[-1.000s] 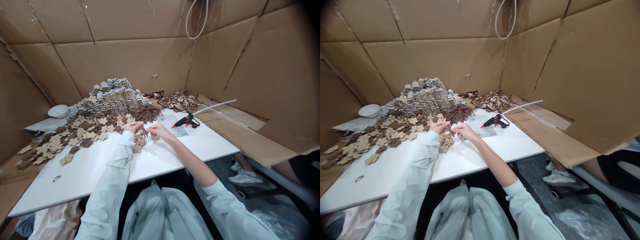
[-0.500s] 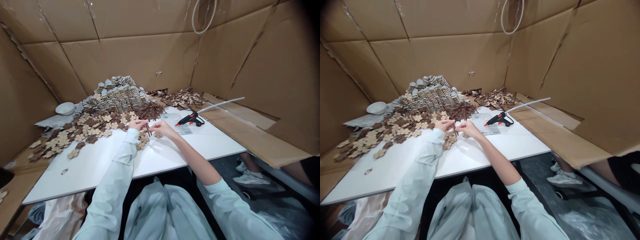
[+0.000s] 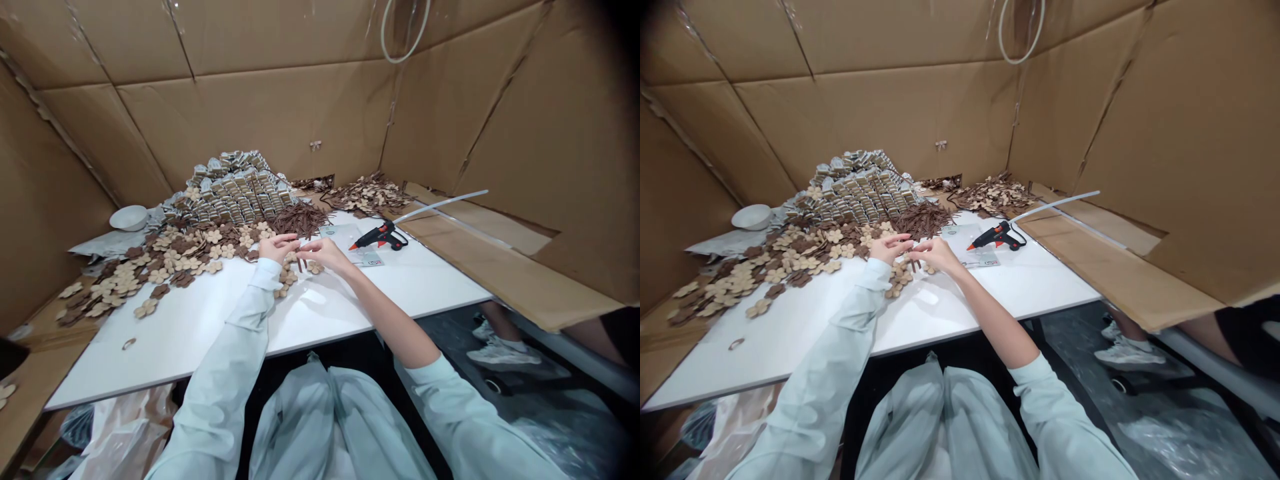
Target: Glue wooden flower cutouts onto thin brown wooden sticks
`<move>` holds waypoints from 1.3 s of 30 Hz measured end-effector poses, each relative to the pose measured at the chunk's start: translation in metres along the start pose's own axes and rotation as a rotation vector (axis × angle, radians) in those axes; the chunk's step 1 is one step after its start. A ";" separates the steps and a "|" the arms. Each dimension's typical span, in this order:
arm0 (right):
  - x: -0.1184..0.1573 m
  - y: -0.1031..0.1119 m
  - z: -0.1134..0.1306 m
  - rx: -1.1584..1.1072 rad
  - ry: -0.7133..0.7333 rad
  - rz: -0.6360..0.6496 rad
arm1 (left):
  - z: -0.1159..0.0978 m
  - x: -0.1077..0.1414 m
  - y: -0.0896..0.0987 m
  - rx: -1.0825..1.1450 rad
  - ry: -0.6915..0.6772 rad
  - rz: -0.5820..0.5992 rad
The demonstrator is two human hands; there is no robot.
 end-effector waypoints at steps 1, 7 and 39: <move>0.000 -0.001 0.000 -0.050 0.006 0.007 | -0.004 0.002 -0.001 0.013 -0.019 0.007; -0.004 0.003 -0.006 -0.112 -0.004 0.004 | -0.011 0.004 -0.007 0.007 -0.069 0.008; 0.029 0.042 -0.005 0.081 0.056 -0.086 | 0.020 -0.008 -0.031 -0.368 0.018 0.254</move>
Point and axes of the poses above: each hand's wrist, its own x-axis away from the middle knuckle, its own y-axis out of the back of the hand, z = x × y, the point moved 9 cm from there along -x, towards the middle knuckle, and after that the axes turned 15 degrees about -x, right-handed, at the moved point
